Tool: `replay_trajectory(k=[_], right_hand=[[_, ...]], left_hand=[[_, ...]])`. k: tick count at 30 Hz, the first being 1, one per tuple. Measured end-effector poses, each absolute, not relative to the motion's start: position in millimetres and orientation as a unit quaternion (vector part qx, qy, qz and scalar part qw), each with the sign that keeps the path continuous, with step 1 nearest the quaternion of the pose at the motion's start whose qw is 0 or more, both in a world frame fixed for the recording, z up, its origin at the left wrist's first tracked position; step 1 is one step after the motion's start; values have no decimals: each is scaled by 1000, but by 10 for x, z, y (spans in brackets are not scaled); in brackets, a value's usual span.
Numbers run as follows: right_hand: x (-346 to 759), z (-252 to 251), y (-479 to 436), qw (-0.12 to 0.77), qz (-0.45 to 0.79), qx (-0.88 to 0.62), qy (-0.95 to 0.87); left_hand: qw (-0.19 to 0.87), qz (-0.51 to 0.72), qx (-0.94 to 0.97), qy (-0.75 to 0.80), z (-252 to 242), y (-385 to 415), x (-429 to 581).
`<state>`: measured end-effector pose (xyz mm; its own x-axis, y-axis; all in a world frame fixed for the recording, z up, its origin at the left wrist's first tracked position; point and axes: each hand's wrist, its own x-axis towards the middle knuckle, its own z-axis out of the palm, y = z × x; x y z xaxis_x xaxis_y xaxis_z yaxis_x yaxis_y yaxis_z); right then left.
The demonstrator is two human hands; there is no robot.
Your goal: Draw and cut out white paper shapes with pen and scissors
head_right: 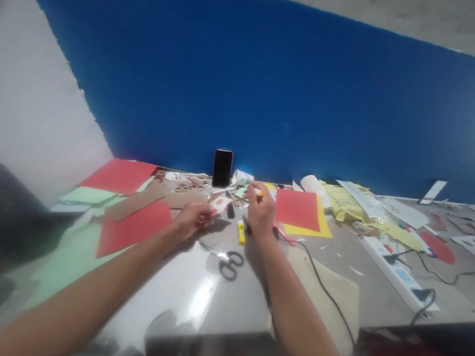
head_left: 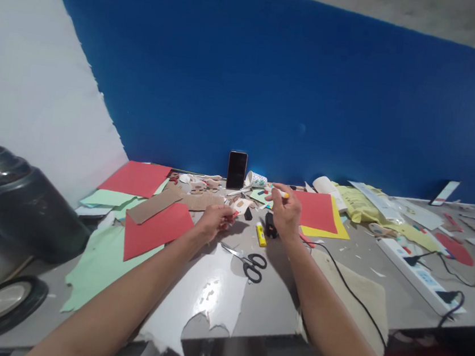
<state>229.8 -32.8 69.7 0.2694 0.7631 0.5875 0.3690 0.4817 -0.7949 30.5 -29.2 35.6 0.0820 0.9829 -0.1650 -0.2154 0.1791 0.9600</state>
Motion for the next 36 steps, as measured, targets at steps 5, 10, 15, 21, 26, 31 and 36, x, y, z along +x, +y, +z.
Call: replay_trajectory(k=[5, 10, 15, 21, 26, 31, 36], right_hand=[[2325, 661, -252, 580, 195, -495, -617], [2302, 557, -172, 541, 210, -493, -648], [2261, 582, -250, 539, 177, -450, -690], [2213, 602, -338, 537, 91, -392, -741], [2213, 562, -338, 516, 85, -365, -770], [2231, 553, -296, 529, 121, -403, -737], [2236, 475, -197, 545, 249, -464, -652]], left_hand=[[649, 476, 415, 424, 430, -333, 299], [660, 480, 405, 411, 441, -331, 299], [685, 476, 374, 406, 441, -319, 273], [750, 434, 317, 386, 441, -315, 229], [779, 400, 308, 372, 472, -333, 207], [725, 422, 343, 423, 437, -271, 189], [593, 507, 383, 495, 332, -146, 139]])
